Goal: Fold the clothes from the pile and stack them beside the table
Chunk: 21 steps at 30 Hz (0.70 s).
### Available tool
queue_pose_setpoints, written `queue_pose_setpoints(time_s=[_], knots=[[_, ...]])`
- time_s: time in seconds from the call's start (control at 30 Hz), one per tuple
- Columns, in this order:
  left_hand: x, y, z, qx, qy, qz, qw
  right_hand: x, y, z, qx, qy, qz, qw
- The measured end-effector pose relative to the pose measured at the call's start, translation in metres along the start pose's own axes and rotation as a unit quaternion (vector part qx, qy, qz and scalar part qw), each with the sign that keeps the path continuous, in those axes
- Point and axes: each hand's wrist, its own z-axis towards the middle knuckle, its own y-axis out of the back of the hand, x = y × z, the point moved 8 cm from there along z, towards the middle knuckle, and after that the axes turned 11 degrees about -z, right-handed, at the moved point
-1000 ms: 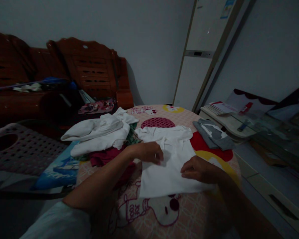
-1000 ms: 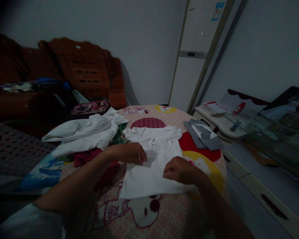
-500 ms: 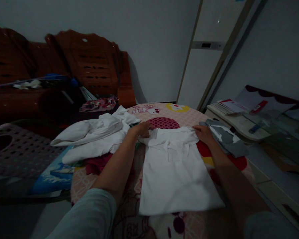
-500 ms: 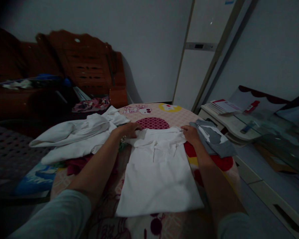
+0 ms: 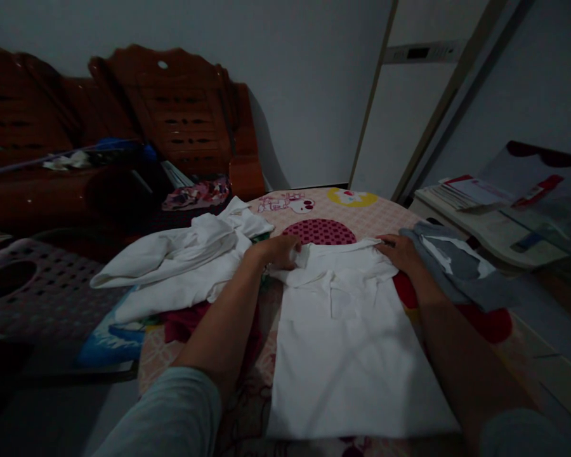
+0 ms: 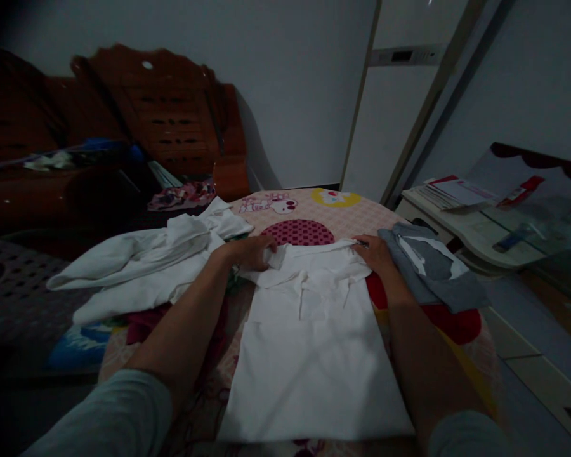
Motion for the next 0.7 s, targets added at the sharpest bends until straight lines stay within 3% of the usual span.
queue_pose_setpoints(time_s=[0.07,0.17,0.37,0.43,0.57,0.7], knots=[[-0.003,0.0,0.004,-0.017,0.004,0.012,1.0,-0.004,0.003,0.0,-0.025,-0.013,0.001,1.0],[0.003,0.01,0.012,-0.091,0.021,0.018,0.995,-0.009,0.008,0.001,-0.053,-0.031,-0.003,0.998],[0.048,0.03,0.012,-0.247,0.161,-0.028,0.955,-0.004,0.007,0.006,-0.057,-0.017,-0.048,0.997],[0.059,0.027,0.01,-0.248,0.181,-0.047,0.951,-0.002,0.004,0.007,-0.049,-0.008,-0.076,0.996],[0.066,0.02,0.012,-0.195,0.165,-0.072,0.964,-0.003,0.003,0.006,-0.047,-0.007,-0.099,0.994],[0.07,0.024,0.01,-0.229,0.149,-0.126,0.954,-0.007,0.012,0.005,-0.087,-0.025,-0.009,0.996]])
